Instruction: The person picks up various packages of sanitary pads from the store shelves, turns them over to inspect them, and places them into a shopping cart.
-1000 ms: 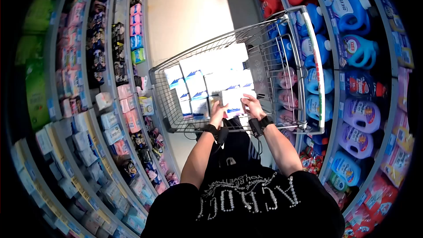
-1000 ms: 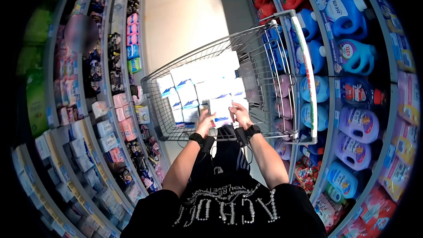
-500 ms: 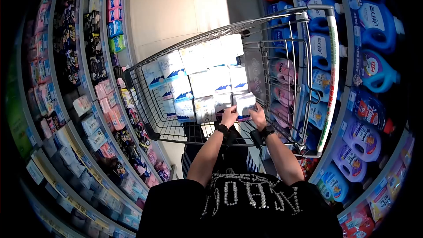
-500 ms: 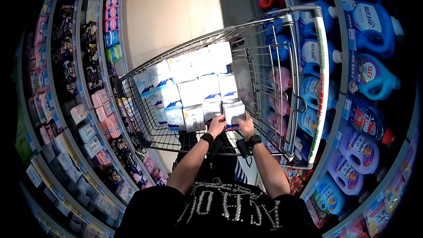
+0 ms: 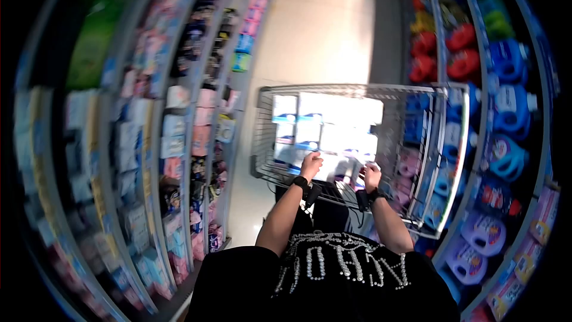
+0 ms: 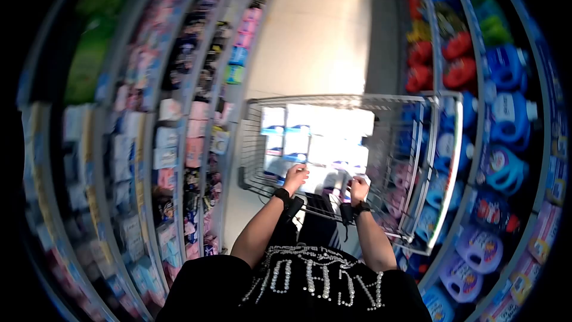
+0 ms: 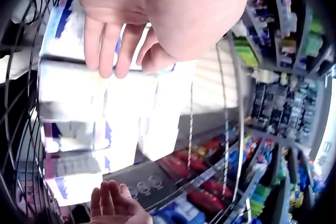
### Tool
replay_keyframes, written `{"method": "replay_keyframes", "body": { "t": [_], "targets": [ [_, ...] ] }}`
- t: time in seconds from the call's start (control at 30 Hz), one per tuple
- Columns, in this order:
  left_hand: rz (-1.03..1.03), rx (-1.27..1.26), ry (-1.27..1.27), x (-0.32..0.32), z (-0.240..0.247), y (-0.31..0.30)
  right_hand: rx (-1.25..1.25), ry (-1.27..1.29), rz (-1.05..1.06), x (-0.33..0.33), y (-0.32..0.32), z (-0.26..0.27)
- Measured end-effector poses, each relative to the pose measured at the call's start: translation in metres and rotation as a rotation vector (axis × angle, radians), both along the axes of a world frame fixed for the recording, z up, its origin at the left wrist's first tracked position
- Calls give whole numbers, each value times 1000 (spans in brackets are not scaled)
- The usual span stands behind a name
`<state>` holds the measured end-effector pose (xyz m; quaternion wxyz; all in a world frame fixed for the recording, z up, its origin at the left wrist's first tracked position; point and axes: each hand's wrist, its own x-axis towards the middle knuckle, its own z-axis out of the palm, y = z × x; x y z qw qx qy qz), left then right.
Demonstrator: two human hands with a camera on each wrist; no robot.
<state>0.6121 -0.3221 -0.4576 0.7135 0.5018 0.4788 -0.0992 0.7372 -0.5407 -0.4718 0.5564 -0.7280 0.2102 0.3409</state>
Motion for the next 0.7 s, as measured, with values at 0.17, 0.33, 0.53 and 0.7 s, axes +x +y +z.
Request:
{"method": "replay_keyframes", "body": {
  "t": [0.17, 0.33, 0.53, 0.7],
  "targets": [
    [378, 36, -88, -93, 64, 86, 180, 142, 256, -30, 114, 48],
    [626, 112, -217, -201, 108, 165, 278, 132, 525, -90, 238, 103],
    [679, 345, -519, -304, 198, 288, 401, -173, 816, -173, 388, 189],
    [742, 518, -634, -340, 378, 336, 626, -926, 1033, -217, 527, 303]
  ]
}}
